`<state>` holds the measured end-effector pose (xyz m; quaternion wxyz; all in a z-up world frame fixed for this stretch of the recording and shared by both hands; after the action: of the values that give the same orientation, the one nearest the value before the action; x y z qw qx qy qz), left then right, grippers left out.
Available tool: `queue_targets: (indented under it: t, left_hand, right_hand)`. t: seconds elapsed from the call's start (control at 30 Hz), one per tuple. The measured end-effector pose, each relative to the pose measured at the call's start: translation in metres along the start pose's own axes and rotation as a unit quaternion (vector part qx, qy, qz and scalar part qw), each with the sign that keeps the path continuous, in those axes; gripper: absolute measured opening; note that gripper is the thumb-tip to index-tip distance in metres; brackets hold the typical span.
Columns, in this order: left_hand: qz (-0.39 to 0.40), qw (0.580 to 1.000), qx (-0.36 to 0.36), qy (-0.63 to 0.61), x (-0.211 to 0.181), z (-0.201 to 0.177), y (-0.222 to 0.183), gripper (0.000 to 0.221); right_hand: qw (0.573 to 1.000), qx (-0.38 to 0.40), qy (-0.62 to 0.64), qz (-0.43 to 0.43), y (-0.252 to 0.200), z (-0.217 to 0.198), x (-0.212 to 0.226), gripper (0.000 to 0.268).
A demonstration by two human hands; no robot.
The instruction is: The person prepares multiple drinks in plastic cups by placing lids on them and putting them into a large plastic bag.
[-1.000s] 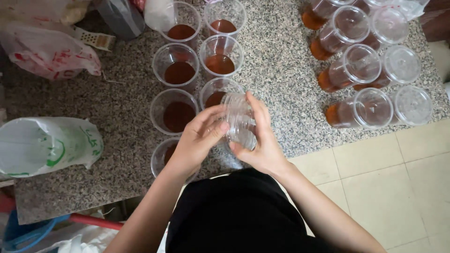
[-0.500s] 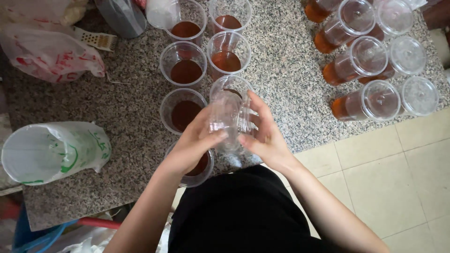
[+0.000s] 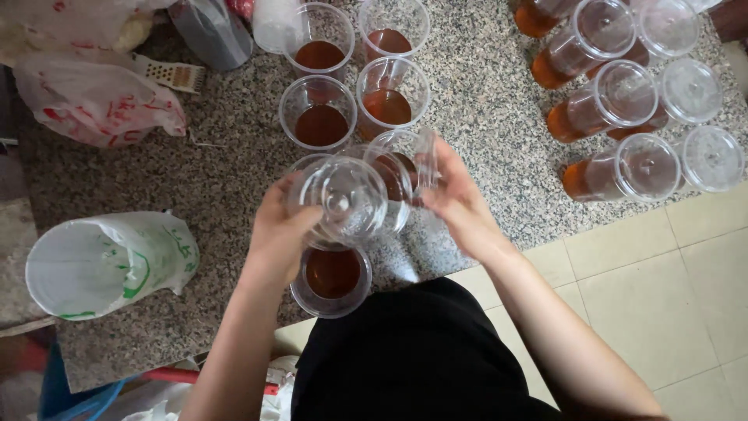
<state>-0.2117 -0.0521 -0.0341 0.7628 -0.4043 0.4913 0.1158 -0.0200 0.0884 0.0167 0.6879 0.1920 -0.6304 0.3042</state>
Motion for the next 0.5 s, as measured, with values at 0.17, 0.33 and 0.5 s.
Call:
queue_targets:
  t: [0.17, 0.33, 0.5]
  left_hand:
    - [-0.007, 0.996, -0.001, -0.09, 0.004, -0.034, 0.009, 0.064]
    - [0.005, 0.991, 0.025, -0.131, 0.008, -0.057, 0.019, 0.061]
    - [0.022, 0.981, 0.022, -0.194, 0.011, -0.075, 0.027, 0.062]
  right_hand:
    - [0.904, -0.063, -0.423, 0.009, 0.022, -0.01, -0.004, 0.114]
    - [0.812, -0.027, -0.583, 0.023, 0.045, -0.003, -0.053, 0.122]
    - [0.806, -0.011, -0.59, 0.05, 0.047, 0.014, -0.054, 0.113]
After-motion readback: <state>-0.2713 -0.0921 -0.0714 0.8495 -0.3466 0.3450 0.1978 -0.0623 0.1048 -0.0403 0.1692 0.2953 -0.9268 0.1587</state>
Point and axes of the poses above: each hand's wrist, its own y-axis towards the middle knuckle, its own z-axis out of the palm, x = y × z, the point moved 8 cm from there along y, towards the middle knuckle, and after that the axes turned 4 degrees about -x, right-handed, at the moved point
